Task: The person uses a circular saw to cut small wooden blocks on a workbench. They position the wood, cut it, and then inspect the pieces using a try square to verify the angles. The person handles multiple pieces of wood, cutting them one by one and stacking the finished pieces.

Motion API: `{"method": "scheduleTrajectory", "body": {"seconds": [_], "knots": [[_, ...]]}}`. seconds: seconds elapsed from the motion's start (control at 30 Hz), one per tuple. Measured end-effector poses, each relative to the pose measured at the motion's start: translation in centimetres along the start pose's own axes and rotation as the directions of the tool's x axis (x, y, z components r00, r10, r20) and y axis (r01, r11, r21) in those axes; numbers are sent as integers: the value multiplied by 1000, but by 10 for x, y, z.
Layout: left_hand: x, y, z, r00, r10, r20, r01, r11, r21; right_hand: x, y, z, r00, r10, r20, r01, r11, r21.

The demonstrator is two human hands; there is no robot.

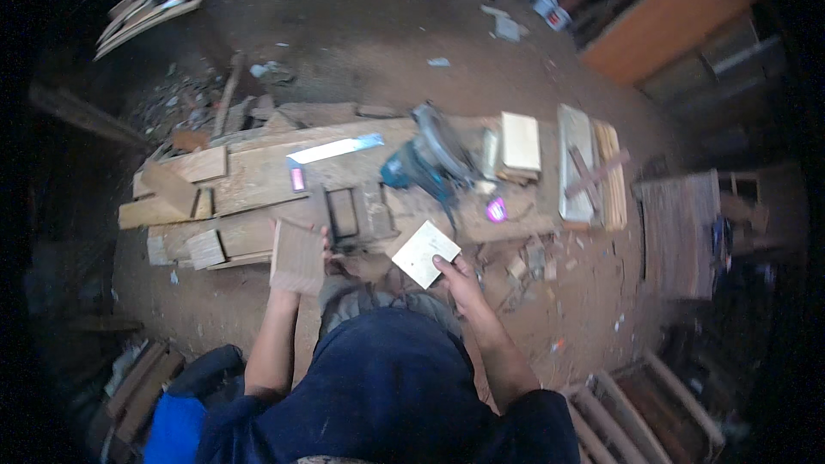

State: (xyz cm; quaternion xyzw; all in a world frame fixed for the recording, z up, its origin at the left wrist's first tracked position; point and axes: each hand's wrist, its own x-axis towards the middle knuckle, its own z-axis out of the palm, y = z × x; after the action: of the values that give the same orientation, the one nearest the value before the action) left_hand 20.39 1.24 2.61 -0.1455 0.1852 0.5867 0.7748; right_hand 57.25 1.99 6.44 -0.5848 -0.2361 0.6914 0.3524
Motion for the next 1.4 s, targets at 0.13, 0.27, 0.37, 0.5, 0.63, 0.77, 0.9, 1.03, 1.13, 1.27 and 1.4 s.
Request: {"method": "scheduleTrajectory", "body": {"seconds": [0.13,0.27,0.37,0.5,0.63,0.77,0.9,1.03,1.13,1.27,1.4], "knots": [[-28,-47,-45,971,-89,-220,71,993,-90,-24,40,-109,962,234,-137,-255,952,-167],[-31,-64,-35,980,-108,-167,127,985,112,-31,76,-175,900,246,-360,-271,962,-20],[-26,-78,-22,889,110,-445,64,932,358,-16,107,-230,862,300,-410,-232,950,207],[-11,-64,-36,909,76,-409,165,837,521,13,141,-334,716,293,-634,121,842,526],[-1,-82,18,856,246,-455,104,780,618,32,126,-331,720,224,-657,129,887,443],[-4,-82,-1,845,375,-381,8,705,710,46,86,-213,918,175,-355,-150,984,96],[-5,-98,-2,773,555,-307,-106,590,800,23,29,-65,969,183,168,-161,978,-133],[-8,-95,6,738,577,-350,-145,641,754,12,27,35,906,185,382,-102,968,-227],[-14,-61,10,749,567,-343,-172,665,726,25,20,80,874,242,422,-154,960,-232],[-23,-6,20,729,603,-323,-175,622,763,37,10,125,794,286,536,-297,952,-68],[-22,43,19,820,518,-245,-295,748,595,45,16,185,676,380,631,-484,875,-8]]}}
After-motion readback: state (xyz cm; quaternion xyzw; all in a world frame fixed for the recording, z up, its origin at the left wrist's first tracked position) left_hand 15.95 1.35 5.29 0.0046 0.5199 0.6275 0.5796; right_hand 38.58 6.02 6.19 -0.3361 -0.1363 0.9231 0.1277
